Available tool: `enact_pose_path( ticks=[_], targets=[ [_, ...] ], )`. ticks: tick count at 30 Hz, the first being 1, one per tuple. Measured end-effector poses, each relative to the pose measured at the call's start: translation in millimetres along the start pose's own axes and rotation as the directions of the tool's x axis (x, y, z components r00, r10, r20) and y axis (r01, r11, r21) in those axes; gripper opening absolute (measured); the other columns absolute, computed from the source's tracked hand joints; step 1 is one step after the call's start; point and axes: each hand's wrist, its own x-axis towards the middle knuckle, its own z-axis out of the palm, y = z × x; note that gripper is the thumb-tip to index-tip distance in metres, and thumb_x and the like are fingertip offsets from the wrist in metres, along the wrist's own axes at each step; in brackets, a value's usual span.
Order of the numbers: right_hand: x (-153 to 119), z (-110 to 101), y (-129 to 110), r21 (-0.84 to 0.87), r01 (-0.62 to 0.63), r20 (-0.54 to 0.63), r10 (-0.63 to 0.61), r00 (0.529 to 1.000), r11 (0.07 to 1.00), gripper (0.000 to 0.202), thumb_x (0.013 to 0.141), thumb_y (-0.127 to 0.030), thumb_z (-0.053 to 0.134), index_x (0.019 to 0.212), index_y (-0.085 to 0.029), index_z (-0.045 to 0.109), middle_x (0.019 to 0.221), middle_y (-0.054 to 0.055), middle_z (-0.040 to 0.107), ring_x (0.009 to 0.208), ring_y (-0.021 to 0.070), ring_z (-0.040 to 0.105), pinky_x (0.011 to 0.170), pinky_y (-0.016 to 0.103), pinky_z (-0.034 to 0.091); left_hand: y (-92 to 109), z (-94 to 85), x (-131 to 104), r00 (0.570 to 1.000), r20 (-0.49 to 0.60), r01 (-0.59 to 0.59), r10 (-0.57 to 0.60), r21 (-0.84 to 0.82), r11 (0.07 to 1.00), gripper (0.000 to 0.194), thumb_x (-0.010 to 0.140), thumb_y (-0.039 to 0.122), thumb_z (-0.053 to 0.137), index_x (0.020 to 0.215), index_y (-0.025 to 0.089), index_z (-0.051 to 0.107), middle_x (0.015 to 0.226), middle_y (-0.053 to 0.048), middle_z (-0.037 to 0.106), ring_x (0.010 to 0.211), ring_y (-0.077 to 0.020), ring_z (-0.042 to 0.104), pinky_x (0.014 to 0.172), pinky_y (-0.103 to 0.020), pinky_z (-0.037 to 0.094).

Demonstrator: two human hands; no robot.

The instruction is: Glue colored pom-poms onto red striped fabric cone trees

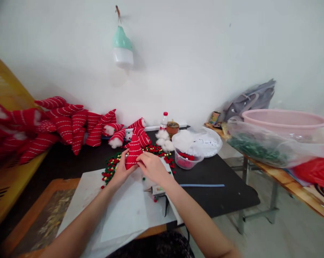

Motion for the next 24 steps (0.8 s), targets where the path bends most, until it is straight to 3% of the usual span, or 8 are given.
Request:
enact_pose_path(
  ticks=[5, 8, 11, 14, 20, 24],
  targets=[
    [-4.5, -0.1, 9.8, 0.000, 0.070, -0.031, -0.070, 0.997, 0.998, 0.017, 0.097, -0.012, 0.060, 0.096, -0.018, 0.075, 0.096, 0.008, 0.070, 0.087, 0.0199, 0.068, 0.079, 0.031, 0.055, -4.0, 0.9, 1.0, 1.000, 0.013, -0.017, 0.017, -0.002, 1.000, 0.083, 0.077, 0.045, 0.079, 0.144, 0.022, 0.035, 0.137, -0.015, 0.060, 0.118, -0.0299, 0.066, 0.105, -0.047, 0.052],
    [-7.3, -12.2, 21.2, 0.036, -0.047, -0.091, 0.050, 0.995, 0.998, 0.019, 0.098, -0.013, 0.058, 0.105, -0.017, 0.076, 0.099, 0.008, 0.071, 0.081, 0.0177, 0.068, 0.076, 0.029, 0.055, -4.7, 0.8, 0.4, 1.000, 0.020, 0.012, -0.011, -0.017, 1.000, 0.085, 0.078, 0.044, 0.078, 0.146, 0.022, 0.032, 0.138, -0.015, 0.059, 0.116, -0.0291, 0.067, 0.104, -0.047, 0.053],
    [-9.3, -21.2, 35.5, -0.136, -0.226, 0.106, 0.240, 0.965, 0.965, 0.022, 0.097, -0.010, 0.057, 0.105, -0.014, 0.077, 0.101, 0.010, 0.074, 0.082, 0.0183, 0.069, 0.081, 0.029, 0.054, -5.0, 0.1, -0.7, 0.999, -0.008, 0.043, -0.043, -0.004, 0.999, 0.085, 0.079, 0.043, 0.077, 0.147, 0.022, 0.032, 0.140, -0.015, 0.057, 0.119, -0.0294, 0.066, 0.106, -0.047, 0.051],
    [-13.0, -20.6, 49.1, -0.283, -0.258, 0.333, 0.347, 0.877, 0.924, 0.024, 0.091, -0.004, 0.058, 0.096, -0.014, 0.080, 0.097, 0.010, 0.077, 0.089, 0.0221, 0.072, 0.086, 0.030, 0.051, -5.6, -1.4, -0.9, 0.997, -0.047, 0.067, -0.067, -0.010, 0.998, 0.083, 0.079, 0.042, 0.077, 0.148, 0.023, 0.034, 0.143, -0.015, 0.055, 0.121, -0.0294, 0.065, 0.108, -0.047, 0.050],
    [-25.2, -14.8, 72.2, -0.335, -0.293, 0.416, 0.419, 0.807, 0.896, 0.025, 0.079, 0.000, 0.063, 0.090, -0.013, 0.081, 0.093, 0.013, 0.080, 0.090, 0.0272, 0.074, 0.082, 0.030, 0.050, -7.0, -5.1, 1.3, 0.988, -0.091, 0.118, -0.124, -0.059, 0.991, 0.081, 0.079, 0.041, 0.076, 0.147, 0.026, 0.034, 0.142, -0.013, 0.058, 0.123, -0.0283, 0.064, 0.109, -0.045, 0.049],
    [-27.5, -14.8, 79.1, -0.291, -0.329, 0.415, 0.428, 0.803, 0.898, 0.022, 0.071, 0.004, 0.064, 0.073, -0.015, 0.076, 0.077, 0.008, 0.077, 0.077, 0.0238, 0.073, 0.073, 0.027, 0.049, -6.9, -4.9, 1.2, 0.989, -0.065, 0.131, -0.135, -0.052, 0.990, 0.085, 0.078, 0.044, 0.077, 0.148, 0.025, 0.033, 0.144, -0.014, 0.056, 0.123, -0.0289, 0.064, 0.108, -0.045, 0.050]
  ],
)
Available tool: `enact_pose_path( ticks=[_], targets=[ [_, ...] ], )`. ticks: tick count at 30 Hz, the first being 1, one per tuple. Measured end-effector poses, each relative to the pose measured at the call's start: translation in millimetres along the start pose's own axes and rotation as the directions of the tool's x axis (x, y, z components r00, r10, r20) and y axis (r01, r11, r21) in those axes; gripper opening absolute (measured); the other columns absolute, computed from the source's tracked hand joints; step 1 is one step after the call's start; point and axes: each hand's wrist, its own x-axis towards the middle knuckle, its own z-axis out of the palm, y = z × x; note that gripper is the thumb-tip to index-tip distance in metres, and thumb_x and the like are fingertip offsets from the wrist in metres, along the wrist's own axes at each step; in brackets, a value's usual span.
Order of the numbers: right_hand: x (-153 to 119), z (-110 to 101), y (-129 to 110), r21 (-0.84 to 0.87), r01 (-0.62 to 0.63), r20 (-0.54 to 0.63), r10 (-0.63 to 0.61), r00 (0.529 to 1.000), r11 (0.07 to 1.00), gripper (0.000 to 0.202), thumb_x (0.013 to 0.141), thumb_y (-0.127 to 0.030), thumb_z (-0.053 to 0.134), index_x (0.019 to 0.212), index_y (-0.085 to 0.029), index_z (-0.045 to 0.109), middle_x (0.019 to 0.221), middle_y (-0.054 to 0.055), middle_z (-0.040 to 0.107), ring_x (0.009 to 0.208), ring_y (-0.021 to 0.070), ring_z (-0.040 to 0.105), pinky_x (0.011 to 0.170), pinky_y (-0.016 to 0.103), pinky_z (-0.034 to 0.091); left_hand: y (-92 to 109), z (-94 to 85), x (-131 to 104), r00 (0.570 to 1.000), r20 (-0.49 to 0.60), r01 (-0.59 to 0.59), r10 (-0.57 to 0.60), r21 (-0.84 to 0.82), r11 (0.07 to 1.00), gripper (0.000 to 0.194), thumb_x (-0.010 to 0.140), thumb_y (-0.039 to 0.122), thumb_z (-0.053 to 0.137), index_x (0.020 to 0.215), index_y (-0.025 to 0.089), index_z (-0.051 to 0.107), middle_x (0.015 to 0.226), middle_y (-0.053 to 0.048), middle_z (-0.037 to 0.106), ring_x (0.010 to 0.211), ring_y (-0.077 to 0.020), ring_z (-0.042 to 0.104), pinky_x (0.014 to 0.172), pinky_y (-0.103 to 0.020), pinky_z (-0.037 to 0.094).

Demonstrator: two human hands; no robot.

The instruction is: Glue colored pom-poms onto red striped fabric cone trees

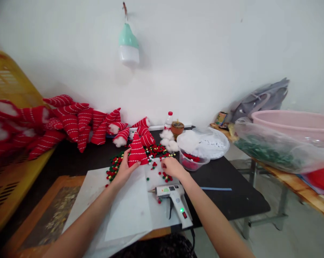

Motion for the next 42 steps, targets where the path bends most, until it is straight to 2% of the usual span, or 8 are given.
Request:
enact_pose_path(
  ticks=[7, 12, 14, 22, 29, 32, 37, 42],
  targets=[
    [6.3, -22.8, -34.8, 0.189, 0.101, -0.221, -0.058, 0.973, 0.977, 0.011, 0.088, -0.012, 0.062, 0.094, -0.017, 0.070, 0.091, 0.004, 0.076, 0.081, 0.0168, 0.071, 0.076, 0.025, 0.054, -3.5, 3.4, -1.0, 0.994, 0.066, -0.094, 0.087, 0.113, 0.989, 0.086, 0.077, 0.043, 0.076, 0.148, 0.021, 0.033, 0.144, -0.016, 0.054, 0.126, -0.0312, 0.061, 0.108, -0.046, 0.048],
    [15.1, -36.0, -68.3, 0.224, 0.405, -0.536, -0.235, 0.811, 0.887, 0.006, 0.088, -0.014, 0.064, 0.089, -0.019, 0.066, 0.086, 0.004, 0.072, 0.073, 0.0169, 0.067, 0.072, 0.028, 0.053, -5.5, 6.1, -2.8, 0.980, 0.135, -0.167, 0.145, 0.170, 0.971, 0.088, 0.076, 0.036, 0.074, 0.150, 0.019, 0.030, 0.146, -0.018, 0.053, 0.119, -0.0301, 0.063, 0.102, -0.044, 0.052],
    [18.2, -36.1, -75.4, 0.145, 0.447, -0.555, -0.302, 0.775, 0.883, 0.008, 0.088, -0.012, 0.062, 0.088, -0.019, 0.066, 0.088, 0.005, 0.071, 0.075, 0.0177, 0.066, 0.073, 0.029, 0.053, -3.9, 6.8, -4.0, 0.975, 0.150, -0.190, 0.163, 0.188, 0.964, 0.086, 0.076, 0.032, 0.072, 0.150, 0.018, 0.030, 0.143, -0.017, 0.055, 0.114, -0.0294, 0.065, 0.098, -0.043, 0.054],
    [22.1, -26.6, -78.9, -0.057, 0.444, -0.474, -0.416, 0.776, 0.894, 0.016, 0.095, -0.010, 0.055, 0.090, -0.018, 0.068, 0.096, 0.009, 0.070, 0.089, 0.0212, 0.067, 0.083, 0.033, 0.055, 2.9, 10.3, -7.6, 0.970, 0.148, -0.218, 0.191, 0.194, 0.957, 0.083, 0.074, 0.025, 0.072, 0.148, 0.019, 0.035, 0.141, -0.015, 0.056, 0.113, -0.0300, 0.064, 0.096, -0.042, 0.054],
    [16.9, -30.9, -69.2, 0.053, 0.460, -0.576, -0.350, 0.739, 0.886, 0.015, 0.096, -0.013, 0.058, 0.098, -0.017, 0.072, 0.101, 0.009, 0.069, 0.085, 0.0195, 0.067, 0.077, 0.031, 0.055, 1.4, 10.5, -6.1, 0.977, 0.125, -0.191, 0.171, 0.174, 0.966, 0.083, 0.075, 0.031, 0.073, 0.147, 0.018, 0.035, 0.141, -0.017, 0.056, 0.118, -0.0325, 0.062, 0.100, -0.045, 0.052],
    [16.3, -35.9, -55.7, 0.145, 0.338, -0.604, -0.188, 0.774, 0.930, 0.011, 0.094, -0.016, 0.062, 0.094, -0.017, 0.073, 0.096, 0.007, 0.069, 0.076, 0.0174, 0.065, 0.072, 0.029, 0.053, -1.0, 8.8, -3.5, 0.984, 0.093, -0.165, 0.152, 0.145, 0.976, 0.083, 0.075, 0.034, 0.075, 0.146, 0.019, 0.036, 0.145, -0.017, 0.052, 0.124, -0.0328, 0.060, 0.105, -0.047, 0.049],
    [15.9, -35.0, -30.8, 0.028, 0.003, -0.296, 0.005, 0.955, 1.000, 0.013, 0.092, -0.013, 0.063, 0.095, -0.016, 0.076, 0.098, 0.008, 0.073, 0.084, 0.0188, 0.067, 0.082, 0.029, 0.051, 1.3, 5.0, -1.5, 0.997, 0.043, -0.073, 0.069, 0.103, 0.992, 0.081, 0.076, 0.040, 0.075, 0.144, 0.021, 0.037, 0.142, -0.014, 0.054, 0.122, -0.0306, 0.063, 0.107, -0.046, 0.049],
    [18.3, -21.7, -15.4, -0.051, -0.035, -0.086, 0.031, 0.996, 0.998, 0.019, 0.084, -0.003, 0.065, 0.088, -0.014, 0.079, 0.092, 0.011, 0.078, 0.086, 0.0234, 0.071, 0.081, 0.029, 0.049, 6.7, 2.7, -1.4, 0.999, 0.000, -0.055, 0.055, 0.069, 0.996, 0.076, 0.079, 0.042, 0.074, 0.143, 0.024, 0.038, 0.143, -0.013, 0.056, 0.122, -0.0288, 0.063, 0.106, -0.044, 0.050]
  ],
)
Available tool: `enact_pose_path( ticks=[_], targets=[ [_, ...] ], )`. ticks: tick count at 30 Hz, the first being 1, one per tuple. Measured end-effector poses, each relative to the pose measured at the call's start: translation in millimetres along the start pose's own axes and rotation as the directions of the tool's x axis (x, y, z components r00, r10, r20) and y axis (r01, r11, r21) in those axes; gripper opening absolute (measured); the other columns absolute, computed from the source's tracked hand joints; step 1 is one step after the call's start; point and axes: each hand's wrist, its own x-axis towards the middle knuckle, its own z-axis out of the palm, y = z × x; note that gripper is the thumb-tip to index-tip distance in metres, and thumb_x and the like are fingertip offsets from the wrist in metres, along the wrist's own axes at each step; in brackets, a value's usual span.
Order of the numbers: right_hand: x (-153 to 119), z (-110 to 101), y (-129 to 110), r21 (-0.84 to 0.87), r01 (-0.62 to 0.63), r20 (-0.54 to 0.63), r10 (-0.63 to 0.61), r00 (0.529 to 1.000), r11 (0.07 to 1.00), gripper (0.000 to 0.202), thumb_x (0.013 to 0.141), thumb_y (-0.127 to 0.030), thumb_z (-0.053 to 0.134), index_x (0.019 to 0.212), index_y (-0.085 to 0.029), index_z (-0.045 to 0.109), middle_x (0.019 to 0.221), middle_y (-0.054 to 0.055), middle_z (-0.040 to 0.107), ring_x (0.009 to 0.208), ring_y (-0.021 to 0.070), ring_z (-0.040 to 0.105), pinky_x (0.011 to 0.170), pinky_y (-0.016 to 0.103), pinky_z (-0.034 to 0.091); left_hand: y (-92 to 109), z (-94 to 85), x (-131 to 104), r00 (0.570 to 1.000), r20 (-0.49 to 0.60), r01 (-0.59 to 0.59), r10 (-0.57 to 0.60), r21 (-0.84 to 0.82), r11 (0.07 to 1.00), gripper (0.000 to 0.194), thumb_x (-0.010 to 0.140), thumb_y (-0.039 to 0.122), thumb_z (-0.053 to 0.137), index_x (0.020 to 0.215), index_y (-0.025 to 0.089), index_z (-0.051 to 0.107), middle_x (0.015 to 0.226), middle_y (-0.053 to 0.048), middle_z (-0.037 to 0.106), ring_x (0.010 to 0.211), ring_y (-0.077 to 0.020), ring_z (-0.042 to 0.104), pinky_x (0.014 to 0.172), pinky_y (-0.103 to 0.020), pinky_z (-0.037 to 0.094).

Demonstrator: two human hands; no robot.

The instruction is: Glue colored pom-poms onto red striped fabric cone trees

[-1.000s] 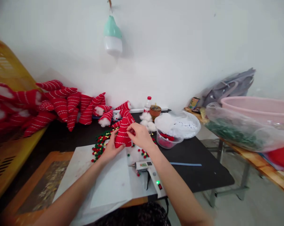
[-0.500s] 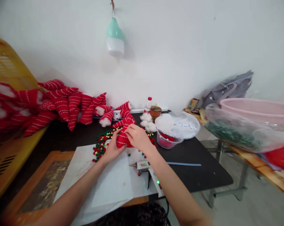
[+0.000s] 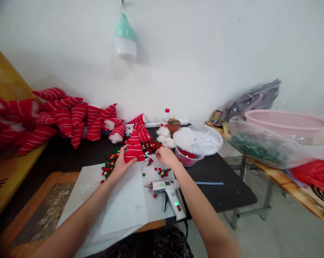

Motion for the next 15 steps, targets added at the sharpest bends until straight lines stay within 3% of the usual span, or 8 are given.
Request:
enact_pose_path(
  ticks=[6, 11, 15],
  targets=[
    [10.9, 2.4, -1.7, -0.056, 0.026, 0.102, -0.021, 0.995, 0.998, 0.030, 0.087, 0.000, 0.056, 0.102, -0.013, 0.079, 0.106, 0.013, 0.079, 0.099, 0.0243, 0.072, 0.086, 0.029, 0.049, -1.6, 0.0, 1.9, 1.000, -0.022, 0.004, -0.005, -0.039, 0.999, 0.076, 0.077, 0.041, 0.074, 0.142, 0.024, 0.039, 0.138, -0.012, 0.059, 0.123, -0.0287, 0.063, 0.107, -0.044, 0.049],
    [-3.0, -15.0, -1.6, -0.060, 0.078, 0.280, -0.058, 0.958, 0.995, 0.020, 0.075, 0.000, 0.069, 0.078, -0.018, 0.079, 0.081, 0.005, 0.079, 0.077, 0.0199, 0.071, 0.070, 0.024, 0.047, -0.9, -1.5, 2.6, 0.999, -0.052, 0.010, -0.011, -0.015, 1.000, 0.075, 0.076, 0.040, 0.075, 0.140, 0.024, 0.041, 0.140, -0.012, 0.058, 0.125, -0.0300, 0.062, 0.109, -0.046, 0.048],
    [-24.5, -21.2, 6.3, -0.086, 0.066, 0.326, -0.035, 0.945, 0.994, 0.021, 0.072, -0.001, 0.073, 0.082, -0.019, 0.079, 0.079, 0.004, 0.078, 0.075, 0.0196, 0.070, 0.065, 0.024, 0.044, -4.3, -1.1, 4.1, 0.999, -0.030, 0.029, -0.029, -0.015, 0.999, 0.079, 0.073, 0.041, 0.077, 0.140, 0.023, 0.040, 0.143, -0.014, 0.055, 0.125, -0.0304, 0.062, 0.108, -0.045, 0.048]
  ],
)
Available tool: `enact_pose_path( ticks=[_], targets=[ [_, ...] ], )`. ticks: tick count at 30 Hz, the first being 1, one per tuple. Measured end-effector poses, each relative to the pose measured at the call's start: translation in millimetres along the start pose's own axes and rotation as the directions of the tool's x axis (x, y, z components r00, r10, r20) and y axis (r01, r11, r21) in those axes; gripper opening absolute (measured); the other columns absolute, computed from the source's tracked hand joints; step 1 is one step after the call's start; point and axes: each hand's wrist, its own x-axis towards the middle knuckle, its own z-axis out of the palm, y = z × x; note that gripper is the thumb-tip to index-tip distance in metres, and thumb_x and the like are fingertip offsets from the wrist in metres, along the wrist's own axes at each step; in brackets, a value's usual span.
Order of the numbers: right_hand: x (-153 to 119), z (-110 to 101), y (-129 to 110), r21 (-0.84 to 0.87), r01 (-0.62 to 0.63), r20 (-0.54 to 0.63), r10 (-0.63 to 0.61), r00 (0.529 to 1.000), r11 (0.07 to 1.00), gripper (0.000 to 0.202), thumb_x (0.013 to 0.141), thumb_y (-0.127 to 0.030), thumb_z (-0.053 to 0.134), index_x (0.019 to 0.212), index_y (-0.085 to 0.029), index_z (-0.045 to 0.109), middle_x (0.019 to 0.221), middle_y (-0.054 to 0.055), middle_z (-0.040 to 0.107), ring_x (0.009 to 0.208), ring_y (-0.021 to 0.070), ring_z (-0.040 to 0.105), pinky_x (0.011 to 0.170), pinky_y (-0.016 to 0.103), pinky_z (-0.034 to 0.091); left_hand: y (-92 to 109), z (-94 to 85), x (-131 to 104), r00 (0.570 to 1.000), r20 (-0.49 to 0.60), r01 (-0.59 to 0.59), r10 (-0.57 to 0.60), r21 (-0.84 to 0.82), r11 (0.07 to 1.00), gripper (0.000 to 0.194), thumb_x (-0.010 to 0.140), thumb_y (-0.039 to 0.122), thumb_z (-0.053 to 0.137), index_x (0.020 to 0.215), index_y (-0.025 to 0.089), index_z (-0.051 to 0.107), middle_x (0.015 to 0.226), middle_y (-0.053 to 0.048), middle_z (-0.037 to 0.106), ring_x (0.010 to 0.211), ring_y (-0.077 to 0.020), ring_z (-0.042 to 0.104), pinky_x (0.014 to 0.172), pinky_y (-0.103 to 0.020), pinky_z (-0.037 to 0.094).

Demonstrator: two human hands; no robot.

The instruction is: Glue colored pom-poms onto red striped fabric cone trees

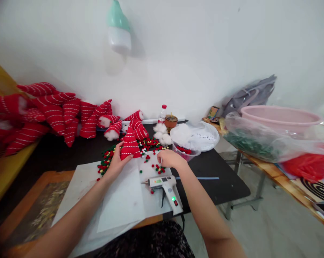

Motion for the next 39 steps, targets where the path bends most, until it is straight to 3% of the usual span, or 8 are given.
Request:
enact_pose_path(
  ticks=[6, 11, 14, 17, 21, 33, 35, 39],
  targets=[
    [-2.5, 16.2, 3.5, 0.021, -0.019, -0.023, 0.020, 1.000, 1.000, 0.018, 0.072, -0.001, 0.073, 0.076, -0.018, 0.077, 0.077, 0.003, 0.076, 0.075, 0.0197, 0.070, 0.063, 0.024, 0.044, -3.5, 0.9, -0.1, 0.999, 0.033, -0.001, 0.000, 0.009, 1.000, 0.079, 0.074, 0.042, 0.078, 0.142, 0.026, 0.041, 0.141, -0.012, 0.058, 0.120, -0.0281, 0.065, 0.106, -0.045, 0.050],
    [1.1, 8.8, -7.8, 0.080, 0.028, -0.198, -0.012, 0.980, 0.996, 0.019, 0.081, -0.001, 0.065, 0.087, -0.016, 0.076, 0.087, 0.006, 0.077, 0.082, 0.0195, 0.071, 0.076, 0.026, 0.049, 0.1, 3.1, -2.7, 0.996, 0.094, 0.013, -0.011, -0.027, 1.000, 0.087, 0.072, 0.043, 0.080, 0.146, 0.025, 0.038, 0.138, -0.013, 0.060, 0.117, -0.0293, 0.066, 0.105, -0.046, 0.051],
    [5.1, 2.2, -19.3, 0.257, 0.153, -0.406, -0.037, 0.913, 0.954, 0.015, 0.087, -0.010, 0.065, 0.098, -0.016, 0.073, 0.091, 0.005, 0.076, 0.081, 0.0171, 0.070, 0.077, 0.027, 0.053, 1.2, 5.0, -4.9, 0.994, 0.112, -0.003, 0.006, -0.025, 1.000, 0.084, 0.073, 0.043, 0.078, 0.145, 0.024, 0.039, 0.144, -0.014, 0.056, 0.125, -0.0306, 0.062, 0.110, -0.046, 0.048],
    [14.6, 1.7, -30.5, 0.444, 0.333, -0.607, 0.006, 0.795, 0.832, 0.011, 0.085, -0.014, 0.067, 0.094, -0.017, 0.071, 0.085, 0.002, 0.074, 0.073, 0.0163, 0.068, 0.071, 0.028, 0.055, 0.8, 6.0, -6.8, 0.987, 0.158, -0.015, 0.019, -0.026, 1.000, 0.082, 0.076, 0.043, 0.076, 0.146, 0.024, 0.038, 0.145, -0.013, 0.055, 0.129, -0.0309, 0.059, 0.112, -0.047, 0.046],
    [26.9, 6.0, -40.4, 0.472, 0.421, -0.711, 0.052, 0.702, 0.775, 0.008, 0.083, -0.016, 0.070, 0.091, -0.018, 0.072, 0.085, 0.003, 0.074, 0.070, 0.0164, 0.067, 0.068, 0.028, 0.055, 1.2, 5.8, -8.3, 0.978, 0.207, -0.023, 0.033, -0.049, 0.999, 0.082, 0.076, 0.044, 0.076, 0.145, 0.023, 0.036, 0.149, -0.014, 0.051, 0.132, -0.0325, 0.058, 0.111, -0.047, 0.047],
    [27.3, 12.7, -35.5, 0.356, 0.453, -0.786, 0.000, 0.618, 0.817, 0.020, 0.092, -0.022, 0.065, 0.106, -0.019, 0.079, 0.100, 0.009, 0.078, 0.085, 0.0211, 0.072, 0.077, 0.033, 0.058, -1.0, 7.8, -10.7, 0.966, 0.241, -0.075, 0.095, -0.091, 0.993, 0.078, 0.080, 0.044, 0.076, 0.144, 0.023, 0.037, 0.150, -0.013, 0.050, 0.132, -0.0329, 0.056, 0.111, -0.047, 0.046],
    [24.9, 12.0, -32.4, 0.370, 0.326, -0.744, 0.067, 0.665, 0.870, 0.027, 0.097, -0.023, 0.057, 0.116, -0.017, 0.076, 0.102, 0.010, 0.077, 0.085, 0.0213, 0.072, 0.076, 0.033, 0.058, -1.8, 7.5, -9.1, 0.973, 0.214, -0.076, 0.089, -0.071, 0.995, 0.078, 0.079, 0.044, 0.076, 0.143, 0.022, 0.037, 0.151, -0.014, 0.049, 0.134, -0.0330, 0.054, 0.113, -0.047, 0.044],
    [20.9, 11.6, -31.6, 0.265, 0.152, -0.470, -0.010, 0.882, 0.952, 0.020, 0.093, -0.015, 0.060, 0.096, -0.016, 0.079, 0.091, 0.008, 0.079, 0.079, 0.0198, 0.071, 0.074, 0.029, 0.053, -1.1, 4.6, -5.2, 0.991, 0.125, -0.037, 0.045, -0.069, 0.997, 0.083, 0.074, 0.045, 0.077, 0.143, 0.022, 0.036, 0.148, -0.015, 0.050, 0.132, -0.0327, 0.056, 0.113, -0.047, 0.044]
  ],
)
